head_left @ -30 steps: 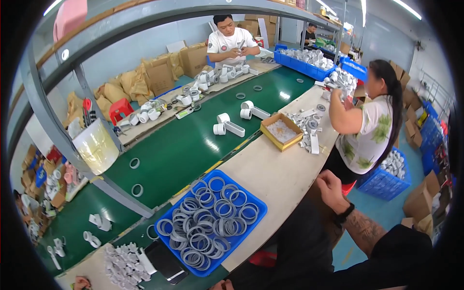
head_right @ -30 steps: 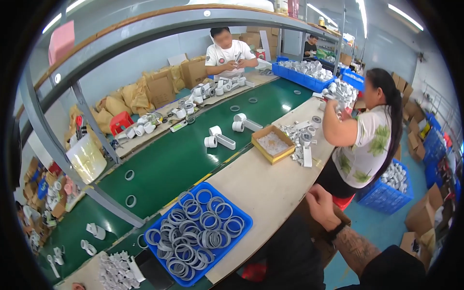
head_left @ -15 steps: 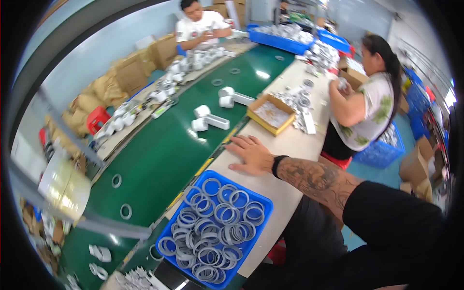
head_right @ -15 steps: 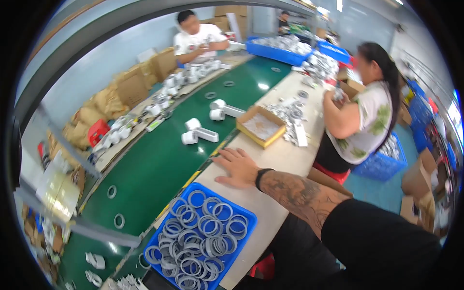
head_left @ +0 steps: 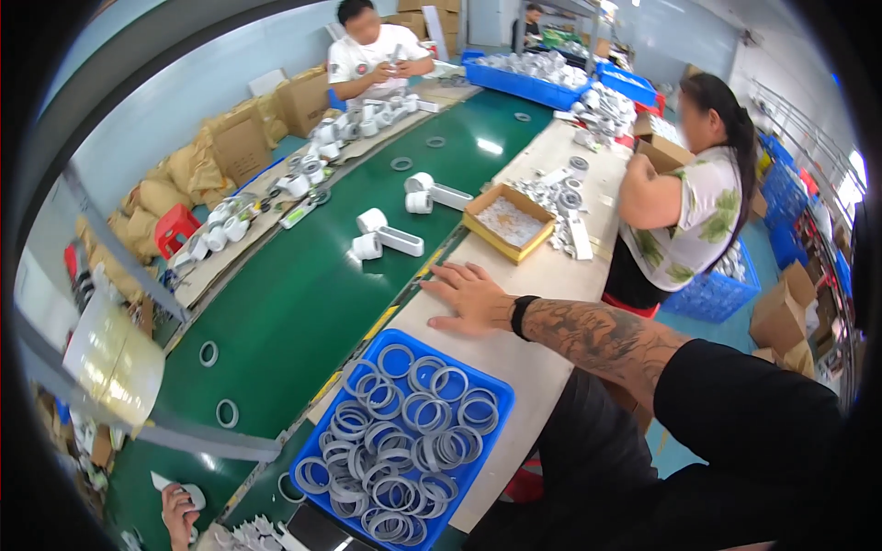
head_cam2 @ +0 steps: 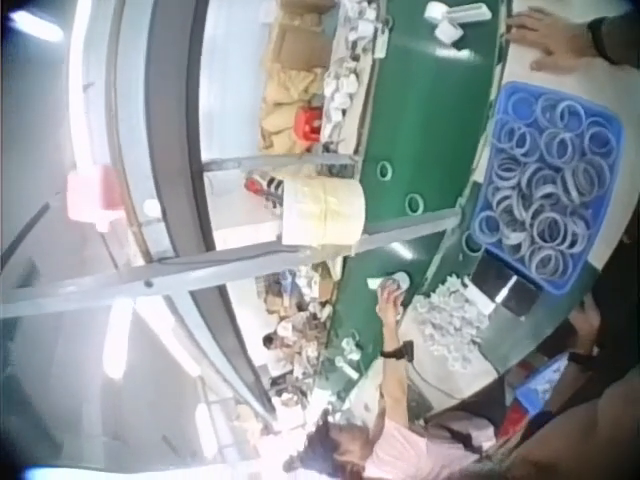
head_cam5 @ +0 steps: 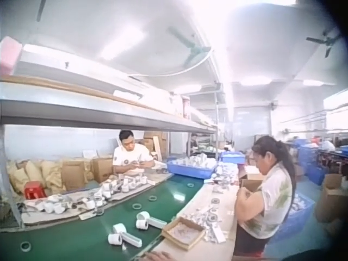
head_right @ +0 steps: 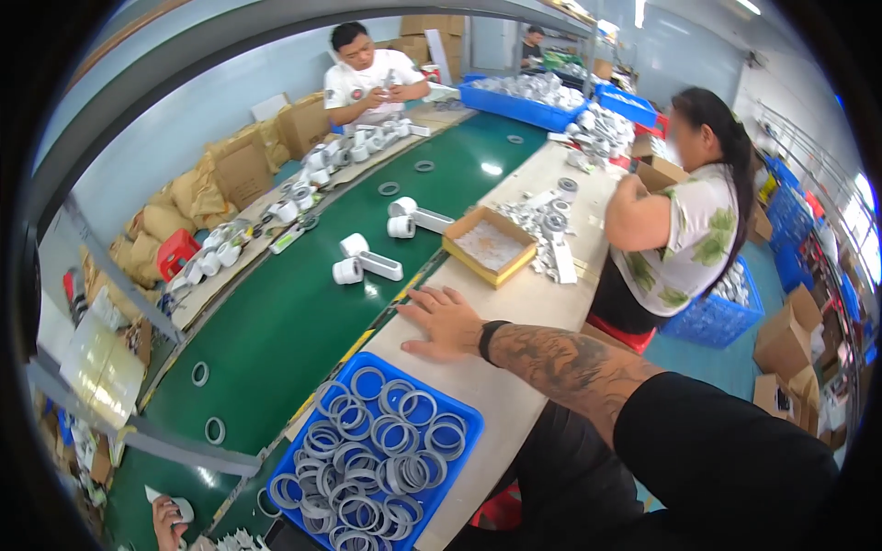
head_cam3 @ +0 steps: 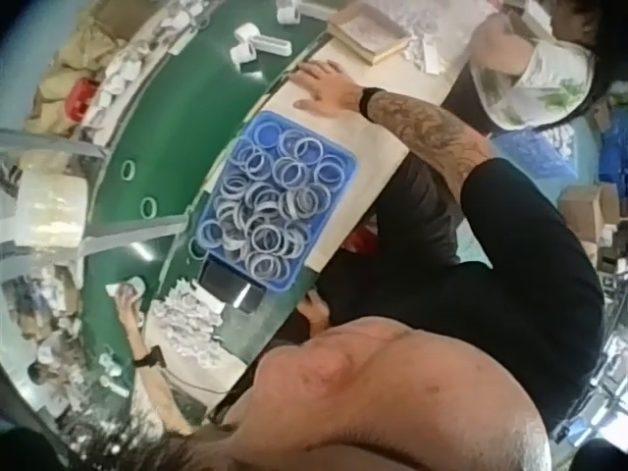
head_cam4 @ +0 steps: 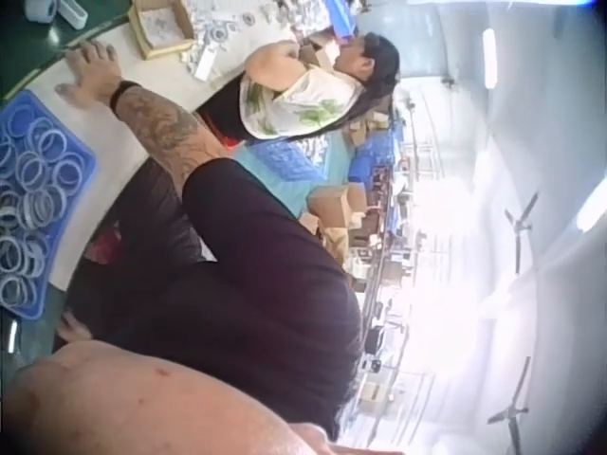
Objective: Assembling small white plastic lighting or electrical components at a factory workbench.
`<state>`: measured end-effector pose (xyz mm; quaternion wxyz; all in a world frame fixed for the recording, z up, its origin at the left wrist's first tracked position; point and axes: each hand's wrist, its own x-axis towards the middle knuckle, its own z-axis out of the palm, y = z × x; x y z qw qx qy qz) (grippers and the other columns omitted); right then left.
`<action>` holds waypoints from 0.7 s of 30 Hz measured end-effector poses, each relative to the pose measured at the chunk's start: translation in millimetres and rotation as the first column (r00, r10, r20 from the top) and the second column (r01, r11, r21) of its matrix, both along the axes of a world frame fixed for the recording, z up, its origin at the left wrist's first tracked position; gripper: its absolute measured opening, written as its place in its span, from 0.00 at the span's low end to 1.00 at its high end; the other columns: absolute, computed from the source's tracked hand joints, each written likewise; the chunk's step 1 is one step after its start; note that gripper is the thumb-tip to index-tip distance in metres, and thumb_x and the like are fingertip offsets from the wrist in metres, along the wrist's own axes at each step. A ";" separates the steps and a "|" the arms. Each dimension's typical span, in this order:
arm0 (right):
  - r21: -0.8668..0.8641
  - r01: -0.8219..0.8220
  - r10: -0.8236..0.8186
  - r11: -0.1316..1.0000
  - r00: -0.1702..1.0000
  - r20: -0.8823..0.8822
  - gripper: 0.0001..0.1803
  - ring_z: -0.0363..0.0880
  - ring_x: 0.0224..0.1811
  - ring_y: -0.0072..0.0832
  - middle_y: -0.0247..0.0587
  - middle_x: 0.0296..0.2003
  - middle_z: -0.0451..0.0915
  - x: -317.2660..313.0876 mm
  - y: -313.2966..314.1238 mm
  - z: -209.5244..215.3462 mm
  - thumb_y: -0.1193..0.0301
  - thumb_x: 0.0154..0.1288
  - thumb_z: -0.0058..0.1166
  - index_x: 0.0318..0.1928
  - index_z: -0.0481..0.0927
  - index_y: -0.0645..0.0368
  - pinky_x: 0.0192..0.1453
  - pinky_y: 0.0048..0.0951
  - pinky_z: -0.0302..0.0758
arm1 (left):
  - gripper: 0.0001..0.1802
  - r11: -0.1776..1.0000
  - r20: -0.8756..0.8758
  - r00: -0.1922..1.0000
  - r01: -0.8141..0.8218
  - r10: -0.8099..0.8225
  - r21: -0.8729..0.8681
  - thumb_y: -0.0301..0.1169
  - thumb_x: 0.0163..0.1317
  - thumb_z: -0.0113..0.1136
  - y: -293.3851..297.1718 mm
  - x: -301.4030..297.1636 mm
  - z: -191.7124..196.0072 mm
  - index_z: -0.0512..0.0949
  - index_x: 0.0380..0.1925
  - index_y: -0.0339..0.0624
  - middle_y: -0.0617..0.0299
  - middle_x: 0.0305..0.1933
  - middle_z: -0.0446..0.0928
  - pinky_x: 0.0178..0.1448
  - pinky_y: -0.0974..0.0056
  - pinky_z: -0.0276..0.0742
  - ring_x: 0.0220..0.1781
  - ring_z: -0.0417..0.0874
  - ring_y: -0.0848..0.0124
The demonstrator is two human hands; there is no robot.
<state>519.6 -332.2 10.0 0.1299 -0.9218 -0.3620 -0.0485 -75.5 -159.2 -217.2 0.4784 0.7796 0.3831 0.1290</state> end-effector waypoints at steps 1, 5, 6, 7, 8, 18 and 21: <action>-0.068 0.041 -0.043 0.997 0.998 -0.039 0.47 0.57 0.86 0.55 0.58 0.82 0.62 2.0 -1.1 5.9 0.35 0.73 0.53 0.82 0.67 0.49 0.88 0.61 0.50 | 0.21 1.000 0.017 1.000 0.001 -0.001 -0.019 0.37 0.79 0.61 2.2 3.5 3.4 0.85 0.53 0.25 0.36 0.54 0.88 0.60 0.46 0.79 0.51 0.86 0.45; -0.066 0.117 -0.118 0.991 0.993 -0.015 0.37 0.69 0.75 0.55 0.55 0.69 0.72 13.9 46.3 34.0 0.50 0.66 0.65 0.71 0.74 0.52 0.74 0.58 0.68 | 0.20 0.997 0.052 0.999 0.002 0.003 -0.083 0.36 0.79 0.60 7.4 9.5 19.5 0.85 0.54 0.26 0.37 0.55 0.87 0.62 0.47 0.79 0.52 0.86 0.45; 0.017 0.113 -0.114 0.993 0.991 0.070 0.33 0.72 0.71 0.54 0.54 0.65 0.74 20.6 62.1 37.9 0.57 0.63 0.67 0.67 0.75 0.52 0.70 0.57 0.71 | 0.20 0.995 0.056 0.998 0.006 0.000 -0.097 0.36 0.80 0.60 8.3 9.3 24.3 0.85 0.54 0.26 0.37 0.55 0.87 0.62 0.47 0.78 0.52 0.86 0.46; 0.012 0.101 -0.102 0.995 0.992 0.069 0.33 0.72 0.71 0.54 0.54 0.65 0.74 31.2 79.8 42.2 0.57 0.63 0.67 0.67 0.75 0.52 0.70 0.57 0.71 | 0.20 0.994 0.064 0.998 0.016 -0.008 -0.111 0.36 0.80 0.60 10.1 8.7 25.6 0.85 0.54 0.27 0.37 0.56 0.87 0.62 0.47 0.78 0.53 0.86 0.46; 0.053 0.004 -0.013 0.999 0.986 0.165 0.31 0.74 0.68 0.54 0.52 0.63 0.75 42.9 100.1 45.0 0.62 0.61 0.67 0.64 0.75 0.52 0.67 0.56 0.73 | 0.20 0.993 0.062 0.998 0.004 0.003 -0.117 0.36 0.80 0.60 11.3 6.6 22.2 0.85 0.54 0.27 0.37 0.56 0.87 0.62 0.47 0.78 0.53 0.86 0.46; -0.150 0.119 -0.049 0.982 0.914 0.403 0.26 0.81 0.61 0.50 0.53 0.57 0.82 115.5 207.5 -10.7 0.68 0.64 0.58 0.63 0.82 0.53 0.61 0.59 0.79 | 0.13 0.994 0.073 0.991 -0.110 0.110 -0.004 0.32 0.76 0.62 40.8 -39.8 17.8 0.85 0.50 0.33 0.42 0.52 0.85 0.61 0.47 0.79 0.54 0.85 0.44; -0.144 0.093 -0.017 0.985 0.890 0.456 0.20 0.78 0.64 0.48 0.49 0.59 0.79 97.3 202.8 -15.3 0.68 0.70 0.59 0.62 0.81 0.48 0.64 0.54 0.74 | 0.10 0.989 0.071 0.991 -0.119 0.113 0.086 0.30 0.75 0.63 48.7 -42.6 18.6 0.85 0.48 0.35 0.46 0.50 0.84 0.59 0.50 0.80 0.52 0.85 0.47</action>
